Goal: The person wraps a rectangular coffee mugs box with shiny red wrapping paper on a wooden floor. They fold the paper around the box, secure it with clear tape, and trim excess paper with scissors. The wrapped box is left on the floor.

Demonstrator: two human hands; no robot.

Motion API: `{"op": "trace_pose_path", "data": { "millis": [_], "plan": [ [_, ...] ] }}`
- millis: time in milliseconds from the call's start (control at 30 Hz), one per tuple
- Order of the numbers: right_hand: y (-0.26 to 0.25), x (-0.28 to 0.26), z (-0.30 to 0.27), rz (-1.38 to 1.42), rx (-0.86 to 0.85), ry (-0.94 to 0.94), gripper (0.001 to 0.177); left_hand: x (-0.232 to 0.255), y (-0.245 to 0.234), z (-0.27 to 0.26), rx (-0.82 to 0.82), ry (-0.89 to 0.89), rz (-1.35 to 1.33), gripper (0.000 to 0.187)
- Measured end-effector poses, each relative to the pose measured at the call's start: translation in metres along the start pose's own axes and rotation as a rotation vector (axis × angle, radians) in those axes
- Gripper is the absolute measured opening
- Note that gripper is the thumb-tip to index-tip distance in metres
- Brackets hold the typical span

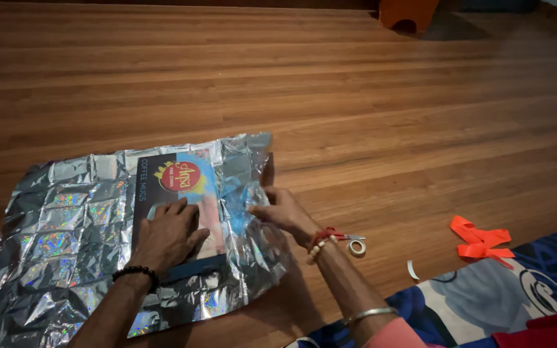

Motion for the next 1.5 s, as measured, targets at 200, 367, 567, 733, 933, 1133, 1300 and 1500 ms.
{"op": "trace_pose_path", "data": {
  "millis": [200,367,567,733,933,1133,1300,1500],
  "plan": [
    [0.046,-0.036,0.013,0.127,-0.128,-0.01,0.034,-0.001,0.002,-0.003,-0.029,-0.015,0.037,0.054],
    [0.089,-0.045,0.027,-0.003,-0.166,-0.044,0.037,-0.012,0.015,0.004,0.012,-0.029,-0.043,0.054],
    [0.121,-0.037,0.032,-0.22,-0.121,-0.09,0.044,-0.055,0.05,0.017,0.153,-0.051,-0.459,0.04],
    [0.131,-0.029,0.032,-0.417,-0.086,-0.046,0.052,-0.091,0.065,0.027,0.165,-0.049,-1.105,0.035],
    [0.136,-0.037,0.021,-0.528,-0.04,-0.035,0.052,-0.089,0.044,0.019,0.247,-0.204,-1.292,0.025],
    [0.143,-0.047,0.02,-0.446,-0.086,0.007,0.037,-0.093,0.003,-0.006,0.578,-0.331,-0.55,0.038],
    [0.145,-0.036,0.02,-0.399,-0.106,-0.035,0.033,-0.084,0.011,-0.01,0.365,-0.432,-0.553,0.083],
    [0.149,-0.026,0.029,-0.462,-0.191,-0.235,0.029,-0.083,0.016,-0.003,0.238,-0.566,-0.577,0.099]
  ]
}}
Point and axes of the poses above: each hand's wrist, its own z-axis towards the middle knuckle, its own y-axis out of the palm, x = y × z, the point moved 5 cm from there along z, towards the middle knuckle
